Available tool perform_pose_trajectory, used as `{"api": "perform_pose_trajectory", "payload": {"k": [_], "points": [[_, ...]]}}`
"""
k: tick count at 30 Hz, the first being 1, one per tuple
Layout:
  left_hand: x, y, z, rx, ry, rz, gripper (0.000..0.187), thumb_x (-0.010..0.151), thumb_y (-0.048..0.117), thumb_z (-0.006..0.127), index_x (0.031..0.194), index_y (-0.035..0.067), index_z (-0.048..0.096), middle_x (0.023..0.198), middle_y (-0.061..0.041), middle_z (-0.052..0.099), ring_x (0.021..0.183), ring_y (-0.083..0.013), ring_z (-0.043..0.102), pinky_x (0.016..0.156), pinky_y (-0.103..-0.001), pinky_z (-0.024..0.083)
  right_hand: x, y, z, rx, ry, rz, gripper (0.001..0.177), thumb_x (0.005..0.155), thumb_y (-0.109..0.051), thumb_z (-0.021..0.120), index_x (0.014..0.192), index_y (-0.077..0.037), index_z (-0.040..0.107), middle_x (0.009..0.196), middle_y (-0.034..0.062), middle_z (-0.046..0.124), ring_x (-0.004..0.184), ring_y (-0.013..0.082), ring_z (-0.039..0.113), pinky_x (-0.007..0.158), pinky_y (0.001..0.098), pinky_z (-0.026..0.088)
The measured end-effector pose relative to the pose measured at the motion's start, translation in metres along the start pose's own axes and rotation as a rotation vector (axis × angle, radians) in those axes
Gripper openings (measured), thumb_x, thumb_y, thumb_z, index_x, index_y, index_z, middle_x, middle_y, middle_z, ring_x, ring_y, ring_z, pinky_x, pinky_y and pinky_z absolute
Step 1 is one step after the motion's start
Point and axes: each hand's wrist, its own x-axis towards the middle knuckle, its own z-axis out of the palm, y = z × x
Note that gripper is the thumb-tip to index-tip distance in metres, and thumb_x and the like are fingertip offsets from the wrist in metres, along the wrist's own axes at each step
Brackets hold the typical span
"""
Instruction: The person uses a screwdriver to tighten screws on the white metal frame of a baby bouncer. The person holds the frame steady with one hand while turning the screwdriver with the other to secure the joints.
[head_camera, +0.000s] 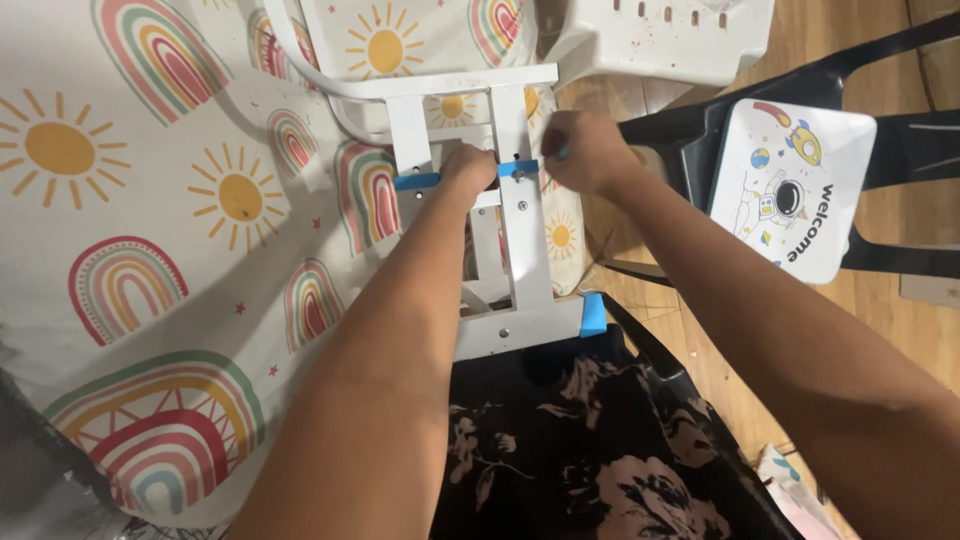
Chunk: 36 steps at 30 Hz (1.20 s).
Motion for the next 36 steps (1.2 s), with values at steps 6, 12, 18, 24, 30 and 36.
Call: {"api": "perform_pose_trajectory", "payload": {"k": [6,12,18,24,30,36], "points": [[-0.001,0.001,-0.002,0.044,-0.02,0.035,0.043,0.098,0.034,0.056,0.116,-0.002,0.071,0.117,-0.021,0.071,0.107,-0.0357,0.07,0.091,-0.041,0.054,-0.007,-0.016,0.012,0.329,-0.093,0.589,0.027,0.082,-0.027,0.078,0.093,-0.002,0.077,0.077,0.0081,0.077,0.063,0.0189,0.07,0.057,0.033,0.057],[-0.017,0.009,-0.011,-0.068,-0.038,-0.057,0.042,0.097,0.034,0.059,0.114,-0.003,0.069,0.111,-0.02,0.073,0.101,-0.0328,0.071,0.086,-0.04,0.055,-0.011,-0.043,0.035,0.048,0.058,0.404,0.035,0.078,-0.034,0.087,0.084,-0.001,0.077,0.077,0.0157,0.075,0.071,0.0265,0.073,0.074,0.0358,0.058],[-0.015,0.009,-0.01,-0.002,-0.05,0.038,0.04,0.1,0.032,0.055,0.11,-0.002,0.072,0.109,-0.018,0.075,0.099,-0.0305,0.072,0.085,-0.039,0.055,-0.013,-0.042,0.037,-0.087,0.08,0.147,0.015,0.071,-0.014,0.079,0.081,-0.006,0.072,0.079,0.0146,0.072,0.078,0.0338,0.071,0.075,0.042,0.057],[-0.023,0.011,-0.018,-0.083,-0.031,-0.021,0.033,0.097,0.03,0.061,0.111,0.001,0.07,0.104,-0.015,0.072,0.092,-0.0269,0.07,0.078,-0.038,0.054,-0.017,-0.038,0.036,-0.198,0.088,-0.282,0.01,0.078,-0.01,0.075,0.084,-0.006,0.069,0.081,0.0126,0.067,0.079,0.0349,0.068,0.073,0.0451,0.056],[-0.039,0.018,-0.027,-0.087,-0.076,0.012,0.034,0.098,0.028,0.059,0.105,-0.001,0.074,0.092,-0.015,0.078,0.084,-0.025,0.076,0.077,-0.036,0.058,-0.02,-0.03,0.022,-0.264,-0.027,-0.454,0.006,0.083,-0.007,0.071,0.084,-0.012,0.07,0.081,0.0049,0.064,0.071,0.026,0.069,0.065,0.0382,0.058],[-0.026,0.013,-0.022,-0.087,-0.094,-0.008,0.036,0.098,0.028,0.056,0.101,-0.003,0.075,0.092,-0.016,0.077,0.083,-0.0265,0.075,0.076,-0.037,0.057,-0.017,-0.033,0.016,-0.258,-0.068,-0.474,0.01,0.08,-0.004,0.073,0.084,-0.013,0.073,0.082,0.0045,0.063,0.068,0.0252,0.068,0.064,0.0386,0.057]]}}
